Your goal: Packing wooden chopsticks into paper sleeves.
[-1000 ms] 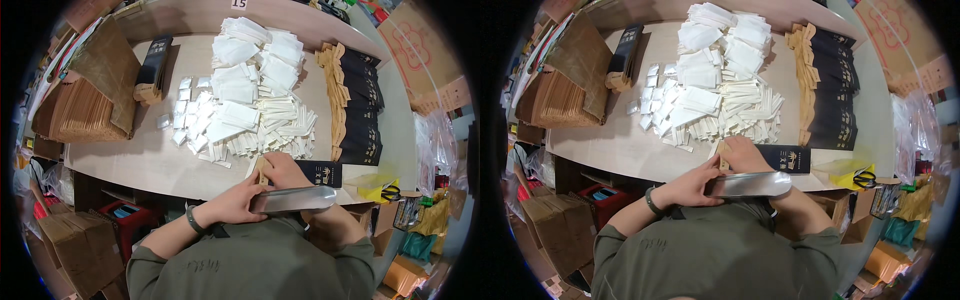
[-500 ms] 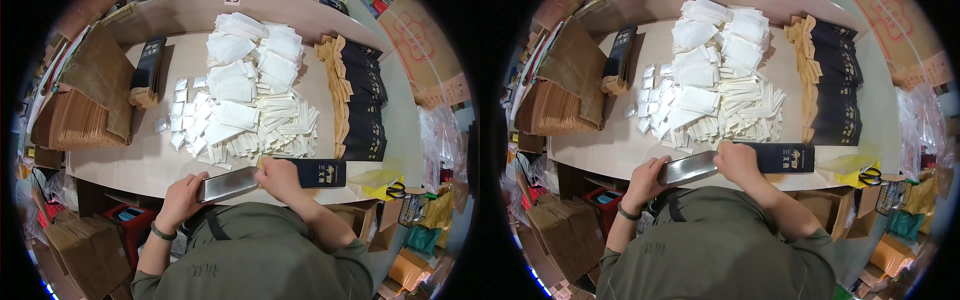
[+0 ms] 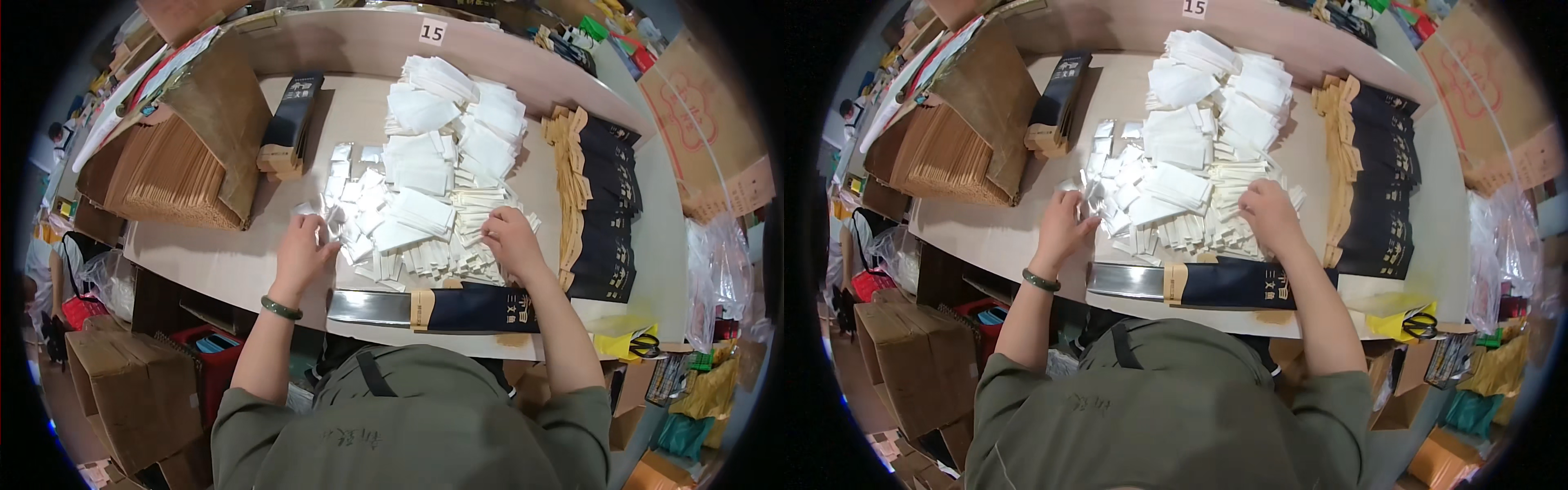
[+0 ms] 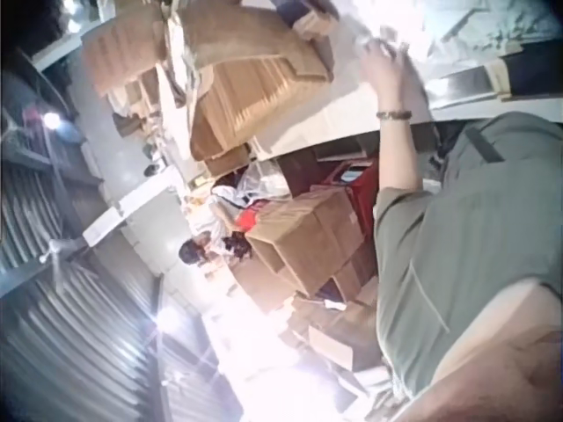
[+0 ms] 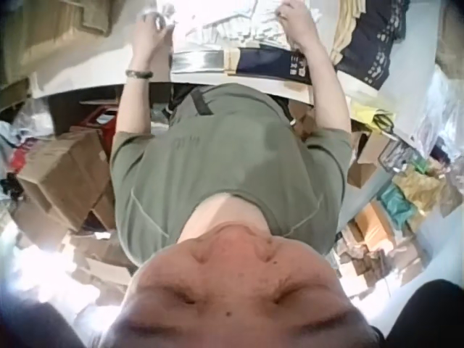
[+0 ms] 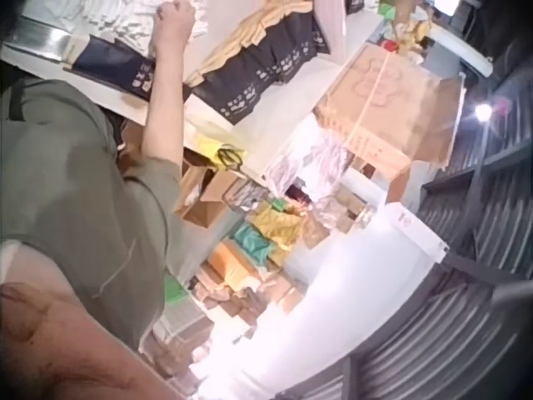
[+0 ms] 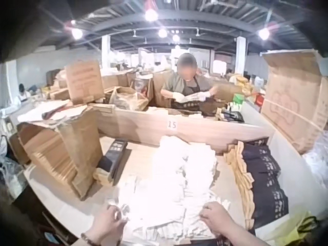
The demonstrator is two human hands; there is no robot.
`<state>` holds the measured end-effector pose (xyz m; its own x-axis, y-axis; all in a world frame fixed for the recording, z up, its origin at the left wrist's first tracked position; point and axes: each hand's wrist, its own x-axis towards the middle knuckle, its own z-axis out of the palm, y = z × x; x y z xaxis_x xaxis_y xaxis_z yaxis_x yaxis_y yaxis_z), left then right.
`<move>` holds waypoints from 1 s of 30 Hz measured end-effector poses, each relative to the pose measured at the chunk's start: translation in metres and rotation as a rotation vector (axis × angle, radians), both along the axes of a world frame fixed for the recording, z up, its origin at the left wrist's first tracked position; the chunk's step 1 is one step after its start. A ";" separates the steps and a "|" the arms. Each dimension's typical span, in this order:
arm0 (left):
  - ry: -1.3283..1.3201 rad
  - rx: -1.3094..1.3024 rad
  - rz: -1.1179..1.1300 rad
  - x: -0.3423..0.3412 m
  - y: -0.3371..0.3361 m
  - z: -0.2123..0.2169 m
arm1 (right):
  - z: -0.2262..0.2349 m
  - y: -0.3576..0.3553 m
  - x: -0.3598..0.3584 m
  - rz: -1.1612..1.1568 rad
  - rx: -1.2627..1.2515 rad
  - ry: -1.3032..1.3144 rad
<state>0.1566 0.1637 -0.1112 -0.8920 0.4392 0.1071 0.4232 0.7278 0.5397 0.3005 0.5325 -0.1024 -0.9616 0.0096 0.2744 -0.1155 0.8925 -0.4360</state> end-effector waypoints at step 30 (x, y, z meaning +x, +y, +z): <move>0.684 0.063 0.285 -0.062 -0.094 0.118 | 0.046 -0.157 -0.025 0.147 -0.022 -0.329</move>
<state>0.0947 0.0699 0.0064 -0.6956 0.1749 0.6969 0.4788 0.8360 0.2681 0.2753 0.3758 -0.0568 -0.9899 -0.1333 -0.0483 -0.0928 0.8668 -0.4900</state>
